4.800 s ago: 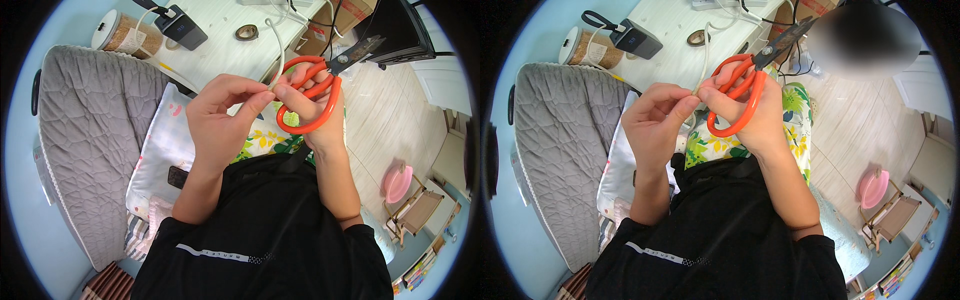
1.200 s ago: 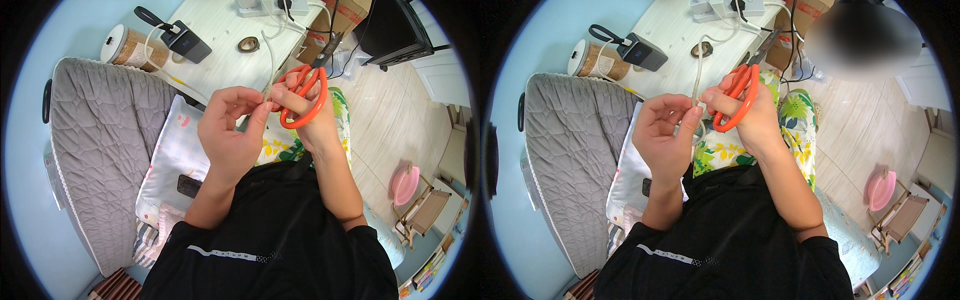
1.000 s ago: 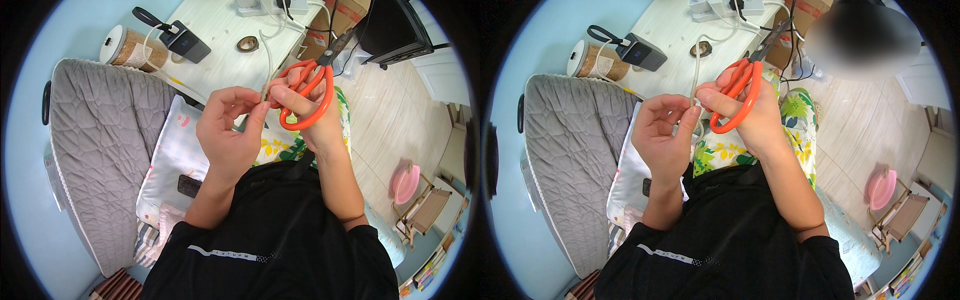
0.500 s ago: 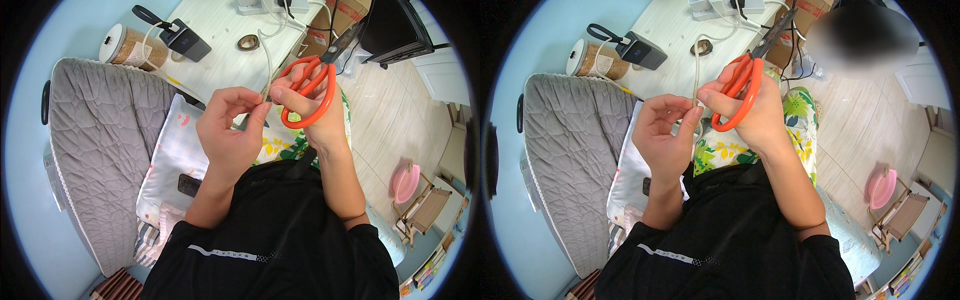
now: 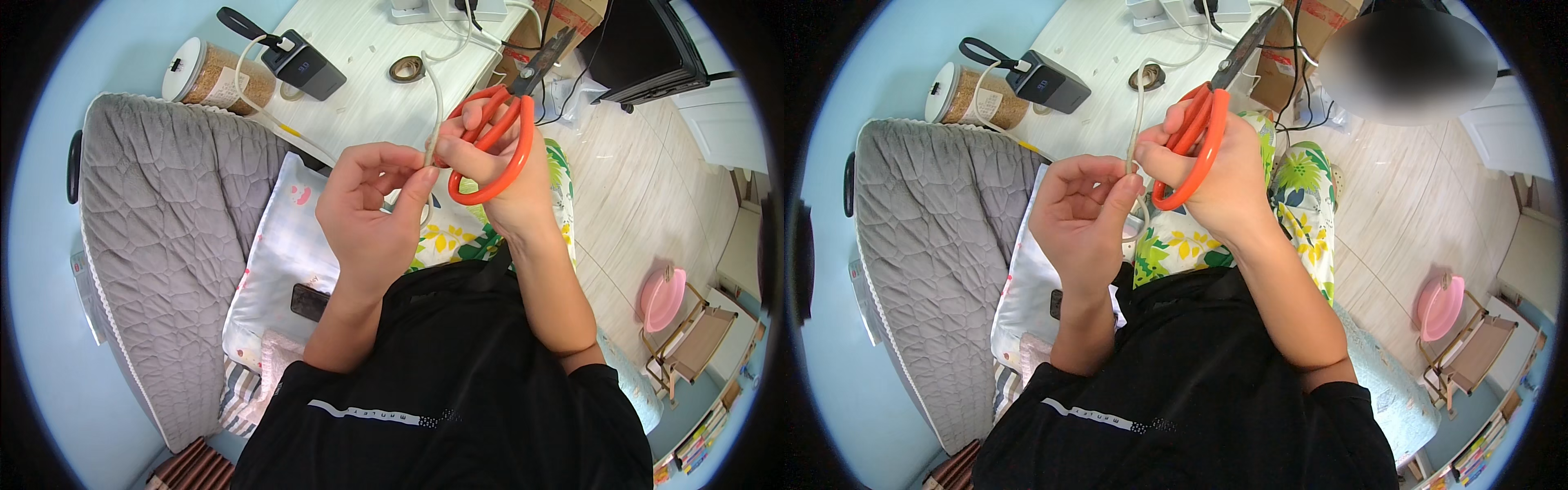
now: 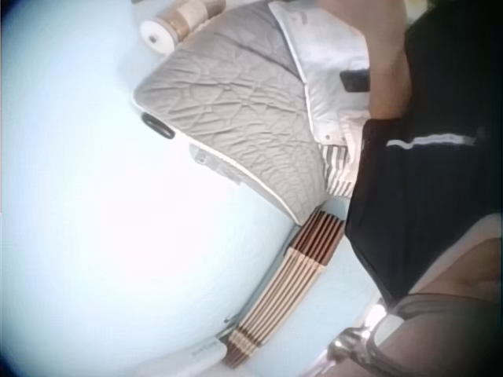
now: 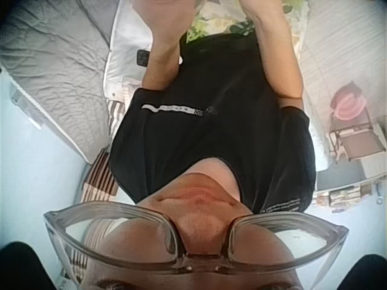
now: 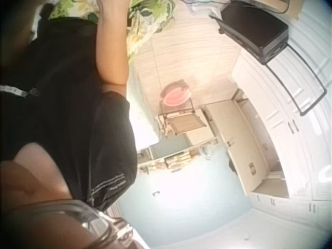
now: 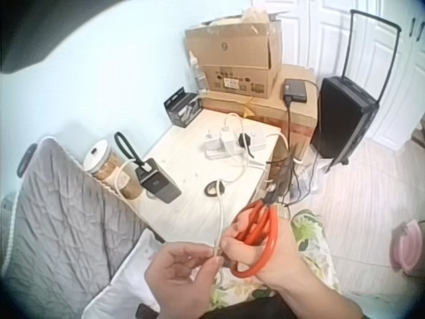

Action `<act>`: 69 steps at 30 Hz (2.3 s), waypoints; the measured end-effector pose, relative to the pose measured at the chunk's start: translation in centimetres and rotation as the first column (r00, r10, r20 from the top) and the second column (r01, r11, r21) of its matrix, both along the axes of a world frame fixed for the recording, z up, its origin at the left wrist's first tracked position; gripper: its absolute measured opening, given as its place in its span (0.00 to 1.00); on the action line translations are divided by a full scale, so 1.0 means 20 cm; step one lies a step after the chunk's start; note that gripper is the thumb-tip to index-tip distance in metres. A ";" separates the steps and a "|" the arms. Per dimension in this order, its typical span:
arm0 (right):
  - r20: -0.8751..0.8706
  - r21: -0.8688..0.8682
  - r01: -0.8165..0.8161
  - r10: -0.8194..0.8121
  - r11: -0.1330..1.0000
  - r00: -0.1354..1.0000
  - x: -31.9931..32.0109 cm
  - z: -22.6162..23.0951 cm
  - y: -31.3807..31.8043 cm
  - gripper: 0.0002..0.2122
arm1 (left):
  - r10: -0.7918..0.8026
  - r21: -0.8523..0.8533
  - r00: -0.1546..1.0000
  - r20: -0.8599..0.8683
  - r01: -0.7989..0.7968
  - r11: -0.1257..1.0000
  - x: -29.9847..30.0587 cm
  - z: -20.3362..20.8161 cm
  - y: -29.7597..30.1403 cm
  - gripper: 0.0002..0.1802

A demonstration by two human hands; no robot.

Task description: The person strips the outer insulation of a white cable using orange-handled scissors, then cuts the cable and continues stripping sections. The person handles the cable repeatedly, making small cuts and removing insulation segments.

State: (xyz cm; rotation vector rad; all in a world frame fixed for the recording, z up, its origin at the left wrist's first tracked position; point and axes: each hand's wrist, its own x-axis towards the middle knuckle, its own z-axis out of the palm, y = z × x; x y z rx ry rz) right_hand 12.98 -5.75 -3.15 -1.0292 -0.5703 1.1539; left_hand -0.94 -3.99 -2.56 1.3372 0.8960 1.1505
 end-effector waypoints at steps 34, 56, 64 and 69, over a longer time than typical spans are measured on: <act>-0.153 0.112 -0.151 0.168 0.982 0.974 -0.05 -0.13 0.19 0.12 | -0.163 -0.391 0.897 0.412 0.336 0.857 -0.10 0.02 0.11 0.16; -0.066 0.075 -0.030 0.035 0.997 0.997 0.06 -0.19 0.08 0.13 | -0.435 -0.419 0.732 0.525 0.667 0.616 -0.09 -0.05 0.16 0.17; 0.060 0.026 0.056 -0.057 0.998 0.997 0.08 -0.16 0.04 0.14 | -0.312 -0.302 0.928 0.203 0.363 0.881 -0.07 -0.02 0.13 0.14; 0.157 0.044 0.089 -0.095 0.995 0.983 0.08 -0.08 -0.02 0.13 | -0.019 -0.016 0.999 -0.030 0.019 1.000 -0.03 0.00 0.08 0.13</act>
